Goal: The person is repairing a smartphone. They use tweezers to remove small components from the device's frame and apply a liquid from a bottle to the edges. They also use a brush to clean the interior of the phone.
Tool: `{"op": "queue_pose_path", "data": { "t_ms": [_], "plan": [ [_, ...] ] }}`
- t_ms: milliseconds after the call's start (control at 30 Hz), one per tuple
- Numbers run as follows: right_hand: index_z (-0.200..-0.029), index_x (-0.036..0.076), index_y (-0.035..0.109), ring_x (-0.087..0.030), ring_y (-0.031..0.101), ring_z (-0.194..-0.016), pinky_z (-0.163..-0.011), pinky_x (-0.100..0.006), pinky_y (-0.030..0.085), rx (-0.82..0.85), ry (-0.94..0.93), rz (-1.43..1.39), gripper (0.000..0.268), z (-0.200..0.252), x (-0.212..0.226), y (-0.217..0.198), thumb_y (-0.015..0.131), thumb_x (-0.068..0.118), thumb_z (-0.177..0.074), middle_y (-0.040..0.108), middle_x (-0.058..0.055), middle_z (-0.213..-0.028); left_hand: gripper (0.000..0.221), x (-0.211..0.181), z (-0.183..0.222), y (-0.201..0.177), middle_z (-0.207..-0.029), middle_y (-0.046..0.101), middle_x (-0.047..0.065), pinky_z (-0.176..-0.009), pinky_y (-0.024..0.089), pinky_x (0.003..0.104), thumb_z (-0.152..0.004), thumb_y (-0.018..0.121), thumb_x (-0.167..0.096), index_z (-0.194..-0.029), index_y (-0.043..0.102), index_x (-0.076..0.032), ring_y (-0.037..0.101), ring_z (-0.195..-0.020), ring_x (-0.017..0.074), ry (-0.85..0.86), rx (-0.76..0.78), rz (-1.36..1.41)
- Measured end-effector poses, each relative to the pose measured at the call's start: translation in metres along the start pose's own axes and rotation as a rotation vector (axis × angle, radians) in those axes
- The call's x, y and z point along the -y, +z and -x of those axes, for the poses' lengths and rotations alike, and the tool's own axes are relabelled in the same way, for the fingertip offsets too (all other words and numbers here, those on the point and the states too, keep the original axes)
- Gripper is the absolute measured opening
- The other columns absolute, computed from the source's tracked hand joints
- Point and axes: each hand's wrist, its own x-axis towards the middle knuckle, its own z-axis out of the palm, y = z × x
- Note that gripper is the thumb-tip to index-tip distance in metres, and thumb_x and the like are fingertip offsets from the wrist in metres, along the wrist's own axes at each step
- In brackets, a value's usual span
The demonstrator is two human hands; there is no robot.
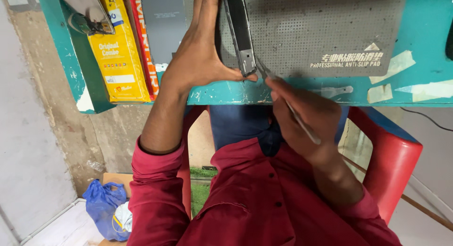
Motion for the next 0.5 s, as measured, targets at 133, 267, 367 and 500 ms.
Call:
{"op": "queue_pose_path", "data": {
  "t_ms": [133, 267, 367, 500],
  "plan": [
    [-0.124, 0.004, 0.077, -0.014, 0.055, -0.051, -0.051, -0.032, 0.042, 0.029, -0.005, 0.056, 0.022, -0.019, -0.009, 0.003, 0.074, 0.005, -0.102, 0.059, -0.01, -0.062, 0.154, 0.008, 0.005, 0.004, -0.168, 0.014, 0.028, -0.135, 0.029, 0.044, -0.065, 0.108, -0.055, -0.163, 0.003, 0.001, 0.017, -0.161, 0.0416, -0.024, 0.002, 0.009],
    [-0.129, 0.002, 0.072, -0.008, 0.066, -0.063, -0.054, -0.025, 0.047, -0.032, -0.067, -0.088, 0.017, -0.058, -0.02, 0.013, 0.068, 0.006, -0.113, 0.073, -0.009, -0.082, 0.158, 0.011, 0.006, 0.006, -0.167, 0.011, 0.03, -0.139, 0.028, 0.047, -0.06, 0.108, -0.056, -0.162, 0.001, 0.002, 0.016, -0.161, 0.0424, -0.063, -0.004, 0.037],
    [-0.127, 0.002, 0.073, -0.007, 0.064, -0.059, -0.051, -0.023, 0.045, -0.034, -0.045, -0.104, 0.016, -0.061, -0.02, 0.014, 0.068, 0.008, -0.113, 0.072, -0.008, -0.08, 0.159, 0.011, 0.006, 0.006, -0.169, 0.01, 0.028, -0.137, 0.025, 0.045, -0.059, 0.108, -0.056, -0.162, 0.001, -0.001, 0.012, -0.162, 0.0413, -0.039, -0.012, -0.007],
    [-0.127, 0.003, 0.074, -0.008, 0.057, -0.054, -0.049, -0.026, 0.042, 0.02, 0.007, 0.004, 0.022, -0.02, -0.005, 0.0, 0.069, 0.01, -0.106, 0.067, -0.006, -0.071, 0.162, 0.01, 0.004, 0.006, -0.171, 0.005, 0.027, -0.138, 0.023, 0.044, -0.061, 0.112, -0.053, -0.163, -0.002, -0.003, 0.007, -0.163, 0.04, -0.011, -0.023, 0.032]
  ]
}}
